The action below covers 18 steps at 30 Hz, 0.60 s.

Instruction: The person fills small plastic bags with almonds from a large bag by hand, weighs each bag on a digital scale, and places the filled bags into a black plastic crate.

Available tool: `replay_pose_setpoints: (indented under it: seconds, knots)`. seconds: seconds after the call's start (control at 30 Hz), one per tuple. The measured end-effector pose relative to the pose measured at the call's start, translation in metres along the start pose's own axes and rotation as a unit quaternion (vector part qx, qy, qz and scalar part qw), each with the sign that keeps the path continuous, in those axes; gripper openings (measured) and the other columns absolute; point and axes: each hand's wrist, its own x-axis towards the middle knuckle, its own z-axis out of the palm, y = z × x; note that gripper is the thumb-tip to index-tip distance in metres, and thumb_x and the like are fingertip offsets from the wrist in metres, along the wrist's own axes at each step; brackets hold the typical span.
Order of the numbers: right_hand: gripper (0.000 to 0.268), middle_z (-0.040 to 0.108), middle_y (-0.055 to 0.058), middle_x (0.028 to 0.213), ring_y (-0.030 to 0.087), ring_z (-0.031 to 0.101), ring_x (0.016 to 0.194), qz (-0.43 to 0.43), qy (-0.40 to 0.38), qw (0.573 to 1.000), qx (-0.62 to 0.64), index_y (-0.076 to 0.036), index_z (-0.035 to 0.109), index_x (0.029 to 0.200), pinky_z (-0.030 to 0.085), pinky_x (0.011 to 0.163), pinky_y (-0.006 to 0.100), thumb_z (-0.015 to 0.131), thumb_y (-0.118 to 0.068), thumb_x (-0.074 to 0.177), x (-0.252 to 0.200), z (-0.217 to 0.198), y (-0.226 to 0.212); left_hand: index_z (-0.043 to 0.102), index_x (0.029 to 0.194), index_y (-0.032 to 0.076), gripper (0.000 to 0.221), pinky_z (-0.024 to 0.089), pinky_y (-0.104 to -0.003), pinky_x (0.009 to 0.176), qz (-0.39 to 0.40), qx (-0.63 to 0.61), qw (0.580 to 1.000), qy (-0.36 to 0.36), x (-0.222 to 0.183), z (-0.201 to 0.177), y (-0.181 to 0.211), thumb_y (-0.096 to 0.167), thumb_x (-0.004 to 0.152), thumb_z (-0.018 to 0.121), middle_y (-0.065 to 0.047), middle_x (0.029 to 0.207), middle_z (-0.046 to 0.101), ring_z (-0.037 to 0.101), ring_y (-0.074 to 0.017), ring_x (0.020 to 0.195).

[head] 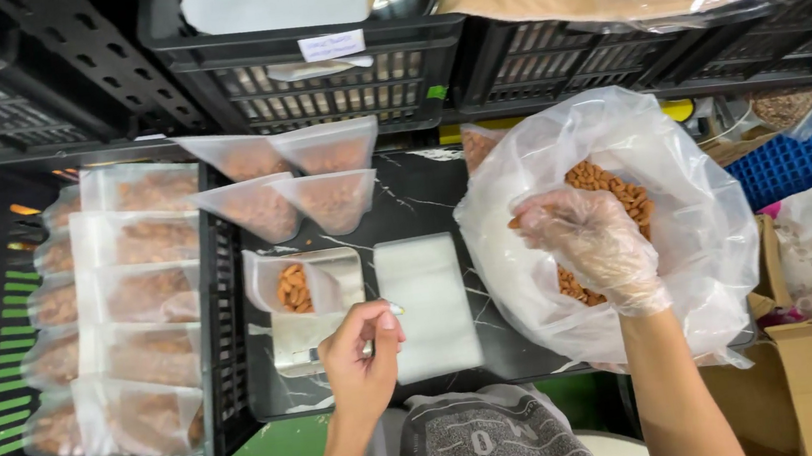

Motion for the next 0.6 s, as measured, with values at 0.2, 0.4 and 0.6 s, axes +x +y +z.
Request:
replay_pose_setpoints:
  seconds: [0.2,0.4,0.6]
  knots:
    - [0.016,0.081,0.008,0.1,0.013,0.076,0.093,-0.131,-0.126,0.98,-0.083,-0.007,0.078,0.103,0.062,0.087,0.024,0.074,-0.015,0.091,-0.013,0.102,-0.057,0.065,0.092,0.006,0.014,0.052,-0.023,0.055,0.019,0.079,0.994,0.072,0.007,-0.076,0.003,0.016,0.1,0.057,-0.002,0.064,0.068,0.066,-0.0092,0.057]
    - [0.009,0.079,-0.006,0.089,0.007,0.073,0.074,-0.334,-0.164,0.895,-0.247,-0.017,0.074,0.099,0.051,0.067,0.024,0.066,-0.018,0.097,-0.011,0.184,-0.07,0.064,0.094,0.005,0.019,0.049,-0.022,0.054,-0.036,0.075,0.99,0.11,0.008,-0.132,-0.008,0.02,0.102,0.056,-0.004,0.063,0.061,0.058,-0.0094,0.055]
    - [0.028,0.079,0.003,0.113,0.009,0.077,0.09,-0.312,-0.168,0.912,-0.208,-0.013,0.073,0.124,0.059,0.083,0.023,0.065,-0.017,0.097,-0.007,0.222,-0.047,0.063,0.09,0.007,0.016,0.048,-0.021,0.053,-0.033,0.077,0.992,0.092,0.003,-0.16,-0.017,0.016,0.101,0.057,-0.002,0.061,0.062,0.06,-0.0077,0.055]
